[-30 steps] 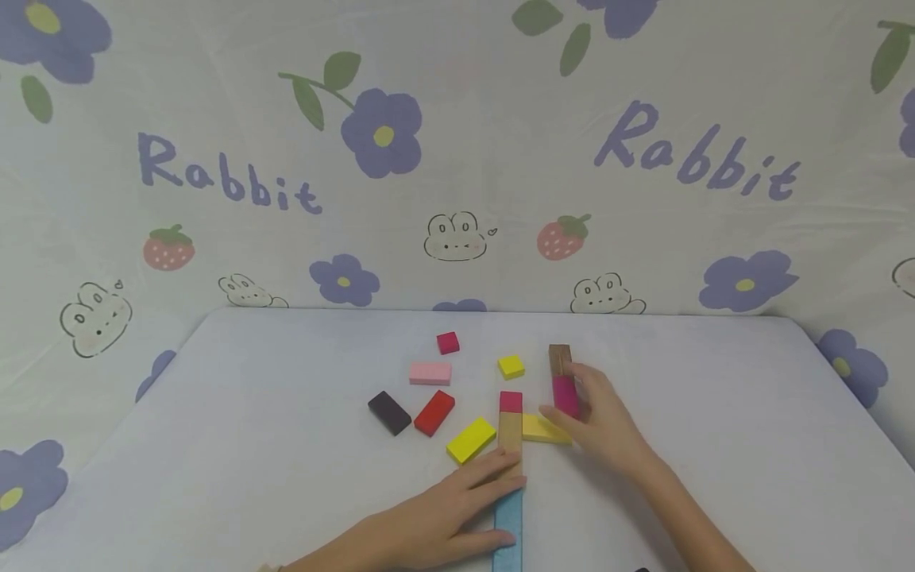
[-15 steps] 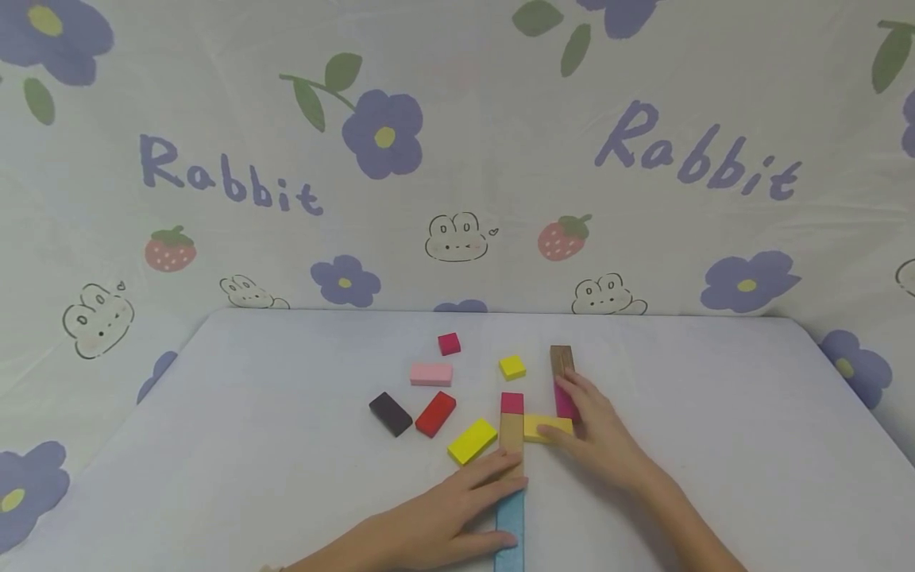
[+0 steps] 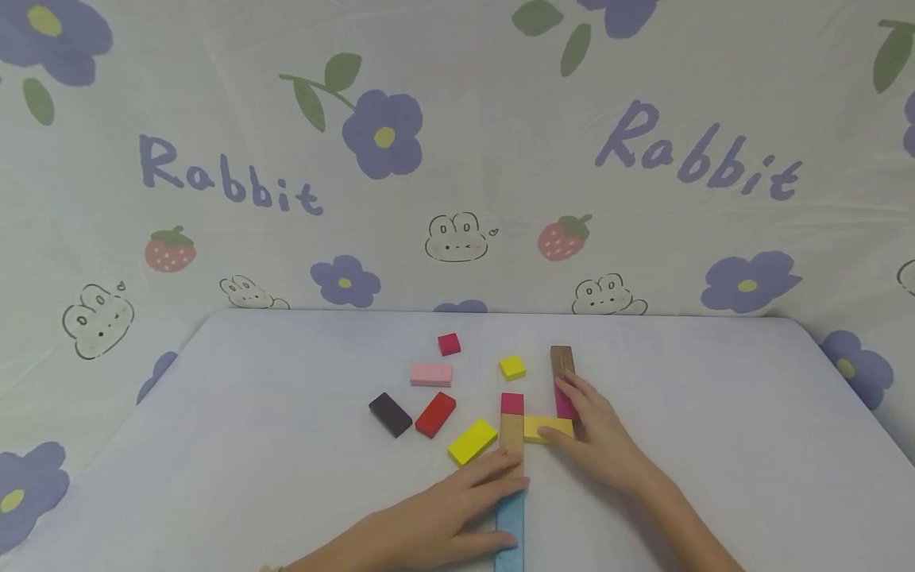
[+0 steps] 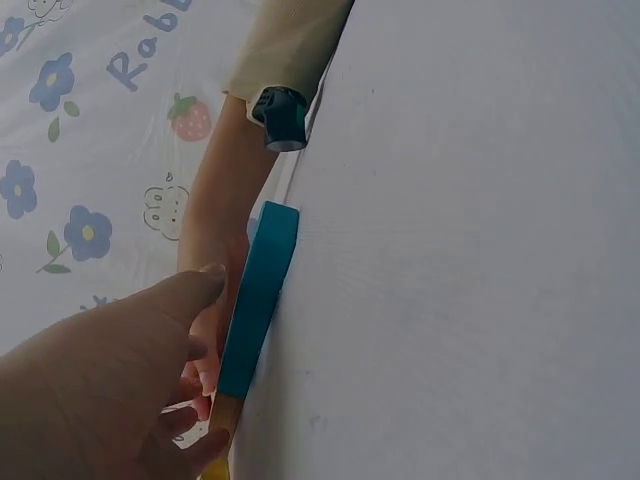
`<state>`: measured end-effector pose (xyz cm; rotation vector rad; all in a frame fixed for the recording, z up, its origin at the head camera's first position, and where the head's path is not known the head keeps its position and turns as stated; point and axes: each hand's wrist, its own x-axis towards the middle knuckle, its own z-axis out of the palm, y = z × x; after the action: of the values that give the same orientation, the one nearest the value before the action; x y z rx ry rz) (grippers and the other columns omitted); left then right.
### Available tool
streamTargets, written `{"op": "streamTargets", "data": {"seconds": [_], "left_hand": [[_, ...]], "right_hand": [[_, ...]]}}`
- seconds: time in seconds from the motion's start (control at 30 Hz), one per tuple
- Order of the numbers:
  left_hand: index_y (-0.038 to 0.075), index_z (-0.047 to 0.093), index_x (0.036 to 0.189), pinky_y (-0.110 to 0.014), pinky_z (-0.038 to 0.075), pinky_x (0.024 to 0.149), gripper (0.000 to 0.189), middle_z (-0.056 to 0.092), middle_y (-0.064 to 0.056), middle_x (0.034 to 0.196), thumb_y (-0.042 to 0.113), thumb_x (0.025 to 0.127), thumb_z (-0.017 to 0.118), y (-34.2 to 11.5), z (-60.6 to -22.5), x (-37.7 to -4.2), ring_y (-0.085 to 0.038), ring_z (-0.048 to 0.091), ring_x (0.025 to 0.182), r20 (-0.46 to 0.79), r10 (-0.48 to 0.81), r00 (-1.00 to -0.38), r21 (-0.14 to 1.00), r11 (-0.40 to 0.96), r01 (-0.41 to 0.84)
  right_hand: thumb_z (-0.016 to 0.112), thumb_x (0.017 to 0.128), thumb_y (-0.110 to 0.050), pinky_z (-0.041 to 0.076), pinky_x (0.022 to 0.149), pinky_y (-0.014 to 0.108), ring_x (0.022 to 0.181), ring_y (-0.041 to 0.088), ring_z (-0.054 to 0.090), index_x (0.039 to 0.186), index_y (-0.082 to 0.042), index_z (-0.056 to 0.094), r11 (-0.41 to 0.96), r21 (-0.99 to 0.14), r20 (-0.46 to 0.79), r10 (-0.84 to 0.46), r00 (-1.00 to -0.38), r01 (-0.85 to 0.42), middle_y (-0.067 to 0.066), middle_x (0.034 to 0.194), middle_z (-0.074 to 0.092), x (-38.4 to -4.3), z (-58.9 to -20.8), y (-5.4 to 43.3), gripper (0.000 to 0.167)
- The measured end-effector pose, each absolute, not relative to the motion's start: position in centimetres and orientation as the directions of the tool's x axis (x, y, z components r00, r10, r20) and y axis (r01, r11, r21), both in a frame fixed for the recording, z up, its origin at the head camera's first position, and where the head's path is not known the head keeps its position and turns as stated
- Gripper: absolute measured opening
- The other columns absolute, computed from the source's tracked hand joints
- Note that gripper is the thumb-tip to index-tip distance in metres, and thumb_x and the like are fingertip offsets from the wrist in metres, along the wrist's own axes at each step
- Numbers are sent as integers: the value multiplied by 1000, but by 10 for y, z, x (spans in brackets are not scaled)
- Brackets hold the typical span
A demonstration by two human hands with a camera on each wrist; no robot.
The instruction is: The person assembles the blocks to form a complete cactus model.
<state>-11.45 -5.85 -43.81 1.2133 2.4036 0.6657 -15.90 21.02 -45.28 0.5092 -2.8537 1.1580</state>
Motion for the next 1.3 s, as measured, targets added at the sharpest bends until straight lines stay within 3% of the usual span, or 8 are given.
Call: {"op": "streamTargets", "data": {"seconds": [0.1,0.27,0.47,0.63,0.8,1.0,1.3], "left_hand": [[28,42,163,-27,46,114,61,24,8,174,52,108,54,-59,-433,-117,-10,30,155,-104,798,-593,550,544,634],[28,48,159,-36,46,117,58,28,10,172,47,106,61,-63,-422,-127,-14,31,156,-68,717,-694,576,597,559],[24,52,157,-38,49,114,61,43,2,165,34,101,73,-71,-415,-149,-19,41,150,-16,619,-785,613,627,482],[12,57,152,-32,49,113,63,53,-7,156,22,95,81,-75,-416,-165,-21,54,136,23,605,-796,643,601,476],[13,61,148,-13,52,93,66,57,-7,149,20,88,87,-75,-418,-173,-13,60,113,-59,601,-797,716,582,386],[12,61,148,-12,51,87,70,58,-6,147,16,85,90,-73,-420,-179,-6,57,102,-149,602,-785,715,614,335],[8,63,146,-11,50,85,68,63,-5,141,17,85,90,-71,-420,-178,-4,54,100,-154,608,-779,690,631,356]], "right_hand": [[76,96,-30,35,112,74,149,56,30,156,4,42,666,-677,146,-295,-944,-313,31,166,28,-159,-452,211,78],[76,95,-29,36,111,74,149,57,30,156,4,42,666,-673,154,-300,-941,-322,31,165,29,-159,-452,211,77],[77,95,-30,41,109,71,149,56,30,156,4,42,690,-659,130,-287,-949,-299,30,166,29,-160,-452,209,78],[77,95,-31,41,109,70,149,55,29,157,3,42,698,-655,122,-282,-952,-291,30,166,29,-161,-453,209,79],[77,94,-32,43,108,70,150,55,29,157,2,42,703,-653,114,-276,-954,-281,29,166,29,-161,-455,209,80],[77,94,-31,43,108,69,149,55,30,157,2,43,701,-651,126,-278,-952,-291,29,166,30,-160,-455,209,79],[77,94,-31,41,109,71,149,55,30,157,3,43,697,-651,136,-280,-950,-299,29,166,30,-160,-455,209,79]]}}
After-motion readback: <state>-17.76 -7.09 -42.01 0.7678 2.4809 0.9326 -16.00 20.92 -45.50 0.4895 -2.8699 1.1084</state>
